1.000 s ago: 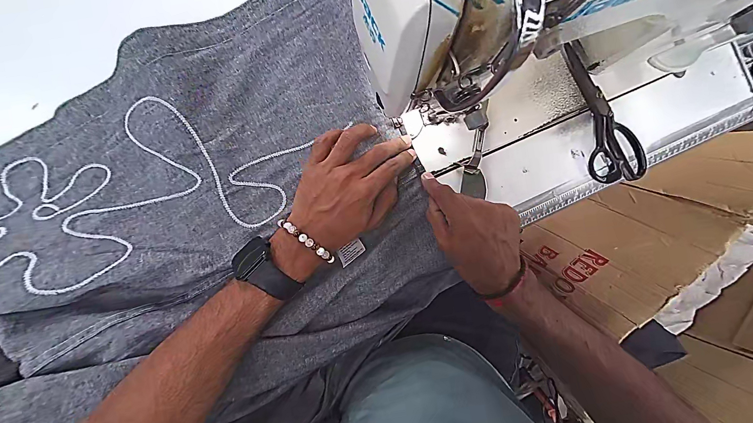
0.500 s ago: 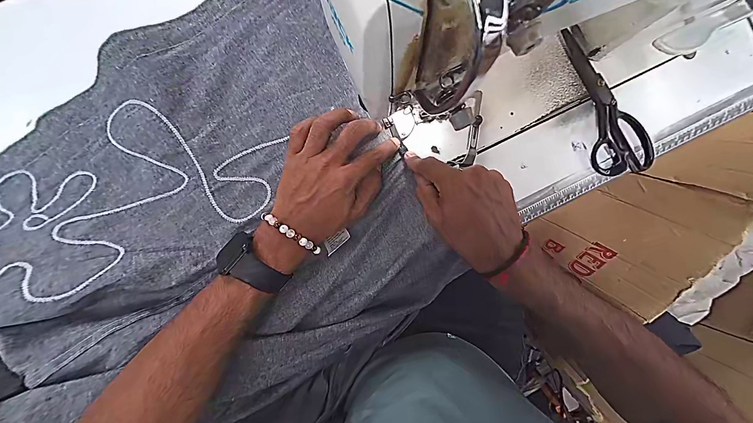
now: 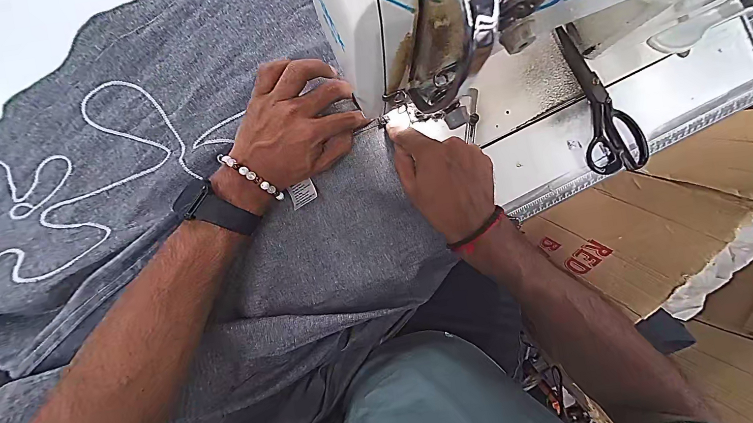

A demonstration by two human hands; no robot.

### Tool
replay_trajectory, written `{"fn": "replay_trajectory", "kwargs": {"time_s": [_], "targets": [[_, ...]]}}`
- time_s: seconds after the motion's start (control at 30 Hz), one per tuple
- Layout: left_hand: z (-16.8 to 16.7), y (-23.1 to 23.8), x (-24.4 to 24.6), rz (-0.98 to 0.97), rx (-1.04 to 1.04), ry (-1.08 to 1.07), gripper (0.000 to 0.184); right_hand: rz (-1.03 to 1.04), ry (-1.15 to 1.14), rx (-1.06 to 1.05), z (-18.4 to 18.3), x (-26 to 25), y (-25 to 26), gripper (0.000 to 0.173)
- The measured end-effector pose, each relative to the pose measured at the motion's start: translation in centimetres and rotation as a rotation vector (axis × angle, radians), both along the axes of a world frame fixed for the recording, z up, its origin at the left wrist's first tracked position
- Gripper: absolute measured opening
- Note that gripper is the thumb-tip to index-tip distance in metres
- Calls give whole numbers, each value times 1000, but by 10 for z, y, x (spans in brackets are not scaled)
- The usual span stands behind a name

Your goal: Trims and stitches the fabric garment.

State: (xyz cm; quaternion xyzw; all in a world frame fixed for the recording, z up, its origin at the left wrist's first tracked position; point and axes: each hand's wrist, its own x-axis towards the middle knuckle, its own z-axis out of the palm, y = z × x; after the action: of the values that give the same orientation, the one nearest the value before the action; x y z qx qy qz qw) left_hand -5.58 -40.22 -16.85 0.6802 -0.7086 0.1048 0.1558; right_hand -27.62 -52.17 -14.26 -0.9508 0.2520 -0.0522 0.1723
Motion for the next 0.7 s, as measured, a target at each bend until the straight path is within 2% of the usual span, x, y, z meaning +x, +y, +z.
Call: {"fn": "replay_trajectory", "kwargs": {"time_s": [0.1,0.13,0.2,0.27,0.33,0.4,0.53,0.6,0.7], "targets": [[23,3,-44,225,145,-2,26,-2,-29,-6,-6,1,4,35],[30,6,-67,301,179,113,28,-14,-36,-12,-10,-1,6,36],[32,13,-104,403,122,411,32,-52,-108,-16,-14,-3,7,35],[16,20,-119,436,39,600,31,-101,-184,64,-16,-8,6,32],[-1,27,-115,384,52,505,33,-121,-203,154,-15,-14,2,31],[-3,32,-102,315,128,376,36,-111,-176,259,-11,-18,-5,33],[-5,36,-63,182,189,281,39,-59,-105,421,-2,-18,-21,29],[-4,36,-56,161,222,250,40,-12,-130,339,-6,-18,-18,29],[-3,34,-63,191,225,196,44,-32,-173,35,-19,-15,2,32]]}}
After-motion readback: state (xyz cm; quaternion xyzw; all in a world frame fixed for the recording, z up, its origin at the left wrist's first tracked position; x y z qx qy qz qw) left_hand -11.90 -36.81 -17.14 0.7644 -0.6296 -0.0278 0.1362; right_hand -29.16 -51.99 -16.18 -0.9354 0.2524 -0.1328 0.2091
